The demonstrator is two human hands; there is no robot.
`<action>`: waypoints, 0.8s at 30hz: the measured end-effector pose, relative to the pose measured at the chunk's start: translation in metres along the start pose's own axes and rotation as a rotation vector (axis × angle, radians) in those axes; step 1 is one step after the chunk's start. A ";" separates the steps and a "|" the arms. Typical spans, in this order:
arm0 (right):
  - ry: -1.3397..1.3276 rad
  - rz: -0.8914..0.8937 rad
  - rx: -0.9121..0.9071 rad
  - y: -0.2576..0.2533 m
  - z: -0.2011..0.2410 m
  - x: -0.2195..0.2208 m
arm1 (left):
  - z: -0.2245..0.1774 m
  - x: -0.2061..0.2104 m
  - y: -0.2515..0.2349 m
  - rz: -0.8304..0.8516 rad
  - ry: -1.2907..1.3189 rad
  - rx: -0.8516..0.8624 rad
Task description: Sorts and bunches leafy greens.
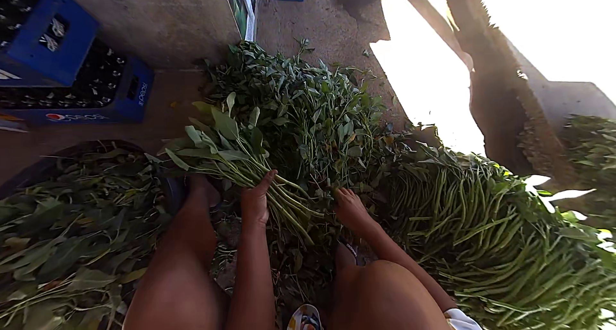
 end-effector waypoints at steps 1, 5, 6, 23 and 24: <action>0.040 0.030 0.010 -0.003 -0.002 -0.002 | 0.000 0.001 0.001 0.015 -0.018 0.003; -0.189 0.024 -0.281 -0.005 0.021 -0.002 | 0.000 0.016 0.015 0.153 -0.063 -0.001; -0.221 0.062 -0.315 -0.007 0.027 0.001 | 0.001 0.019 0.017 0.179 -0.059 -0.003; -1.085 -0.898 -0.346 0.025 -0.007 -0.040 | 0.004 0.000 -0.006 -0.116 0.255 -0.171; -1.038 -0.941 -0.299 0.022 -0.013 -0.050 | 0.001 -0.004 -0.009 -0.155 0.252 -0.149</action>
Point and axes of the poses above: each hand's wrist, its own y-axis away from the middle knuckle, its own x-axis out of the palm, z = x × y, the point moved 3 cm from there along -y, towards the middle knuckle, and after that the axes turned 14 degrees about -y, right-handed, at the moved point
